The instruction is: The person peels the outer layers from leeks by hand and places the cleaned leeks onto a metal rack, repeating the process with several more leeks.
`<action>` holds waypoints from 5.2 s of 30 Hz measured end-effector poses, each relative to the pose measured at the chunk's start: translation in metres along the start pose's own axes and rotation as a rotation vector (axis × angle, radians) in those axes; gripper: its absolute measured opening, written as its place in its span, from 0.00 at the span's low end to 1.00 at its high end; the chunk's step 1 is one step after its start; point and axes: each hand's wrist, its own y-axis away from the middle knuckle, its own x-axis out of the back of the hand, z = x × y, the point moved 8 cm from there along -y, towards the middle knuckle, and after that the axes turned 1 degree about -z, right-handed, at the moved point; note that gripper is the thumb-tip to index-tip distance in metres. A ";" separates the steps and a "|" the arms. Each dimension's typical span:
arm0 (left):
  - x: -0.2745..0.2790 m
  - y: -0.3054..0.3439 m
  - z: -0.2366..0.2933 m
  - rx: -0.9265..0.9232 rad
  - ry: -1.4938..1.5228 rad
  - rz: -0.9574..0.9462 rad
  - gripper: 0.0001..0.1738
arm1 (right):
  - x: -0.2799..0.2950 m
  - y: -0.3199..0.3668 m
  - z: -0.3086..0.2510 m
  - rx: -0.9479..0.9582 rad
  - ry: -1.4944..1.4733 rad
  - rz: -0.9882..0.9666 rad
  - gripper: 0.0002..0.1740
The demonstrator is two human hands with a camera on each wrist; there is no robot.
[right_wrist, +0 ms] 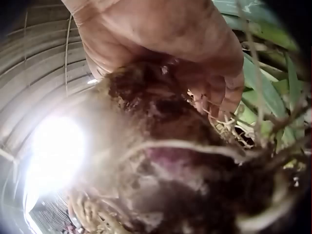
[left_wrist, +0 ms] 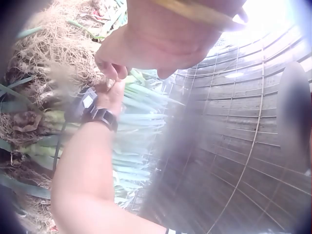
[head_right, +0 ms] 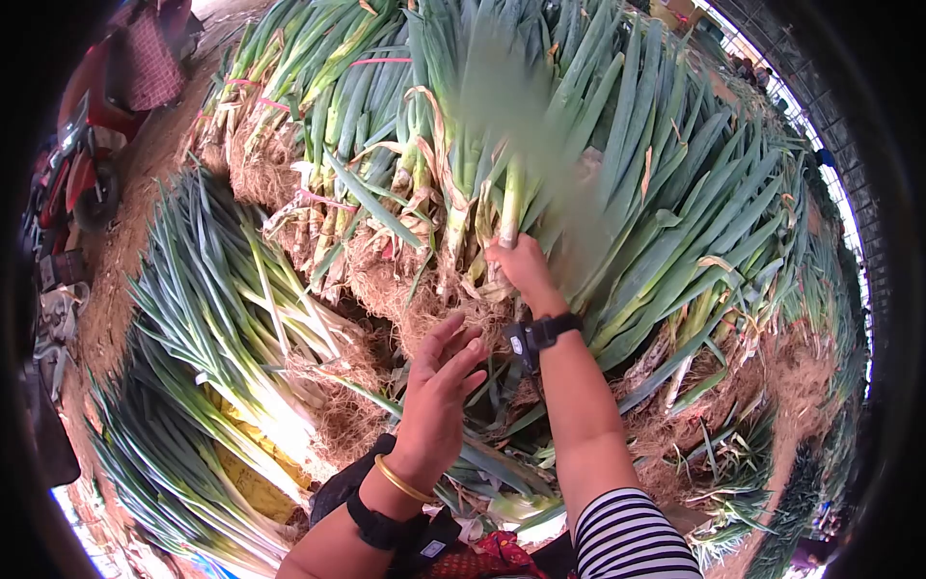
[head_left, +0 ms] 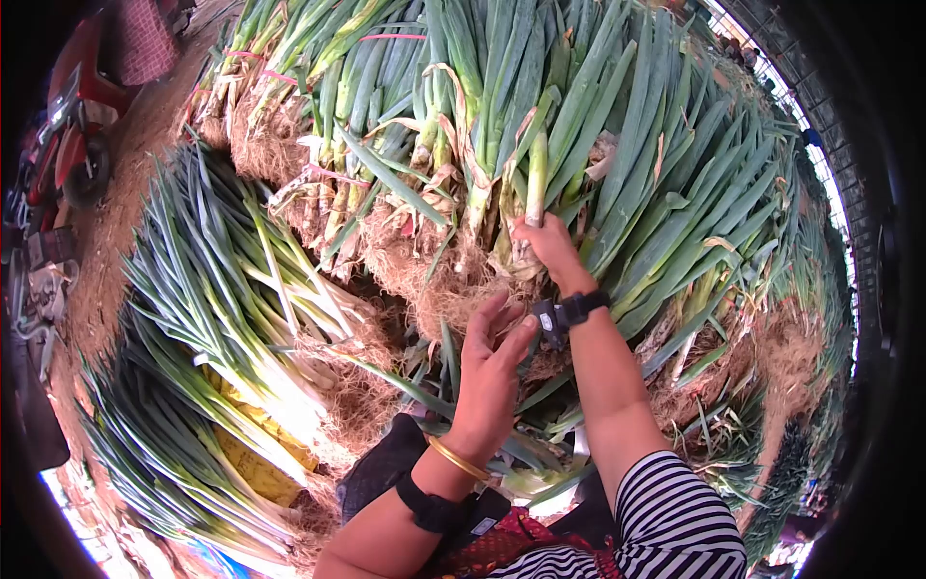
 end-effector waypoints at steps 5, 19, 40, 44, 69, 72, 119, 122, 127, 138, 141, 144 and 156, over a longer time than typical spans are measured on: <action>-0.001 -0.001 0.006 -0.035 -0.020 -0.003 0.32 | 0.013 0.037 -0.042 -0.076 -0.377 -0.062 0.14; -0.004 -0.002 0.003 -0.105 -0.078 0.002 0.31 | 0.081 0.084 -0.072 -0.085 -0.621 -0.274 0.21; -0.060 0.000 -0.085 0.142 0.153 -0.239 0.25 | 0.113 0.303 -0.130 0.266 -0.811 -0.112 0.31; -0.033 -0.027 -0.099 0.156 -0.047 -0.143 0.16 | 0.136 0.354 -0.132 0.385 -0.705 -0.059 0.33; -0.111 0.095 -0.011 0.049 0.279 -0.877 0.33 | 0.280 0.185 0.096 -0.113 -0.056 0.742 0.34; -0.107 0.105 -0.017 0.090 0.174 -0.943 0.34 | 0.276 0.201 0.077 -0.353 0.291 0.595 0.40; -0.040 -0.009 -0.028 0.046 -0.605 -0.421 0.31 | 0.209 0.262 -0.006 0.118 -0.037 0.137 0.14; 0.028 -0.079 0.013 -0.113 -0.711 -0.214 0.32 | 0.112 0.197 -0.017 0.014 -0.197 -0.063 0.17; 0.103 -0.176 0.024 -0.372 -1.047 -0.009 0.27 | -0.009 0.086 0.002 -0.002 -0.313 -0.206 0.26; 0.064 -0.265 0.077 -0.776 -1.695 0.409 0.61 | -0.089 -0.033 0.037 -0.021 0.464 0.187 0.29; 0.075 -0.291 0.091 -0.542 -1.575 0.449 0.69 | -0.094 -0.036 0.048 0.005 0.431 0.198 0.28; 0.083 -0.313 0.094 -0.579 -1.527 0.338 0.55 | -0.094 -0.035 0.042 0.028 0.435 0.155 0.29; 0.071 -0.189 -0.015 -0.094 -0.305 -0.216 0.22 | -0.059 0.064 0.017 -0.034 -0.776 -0.348 0.28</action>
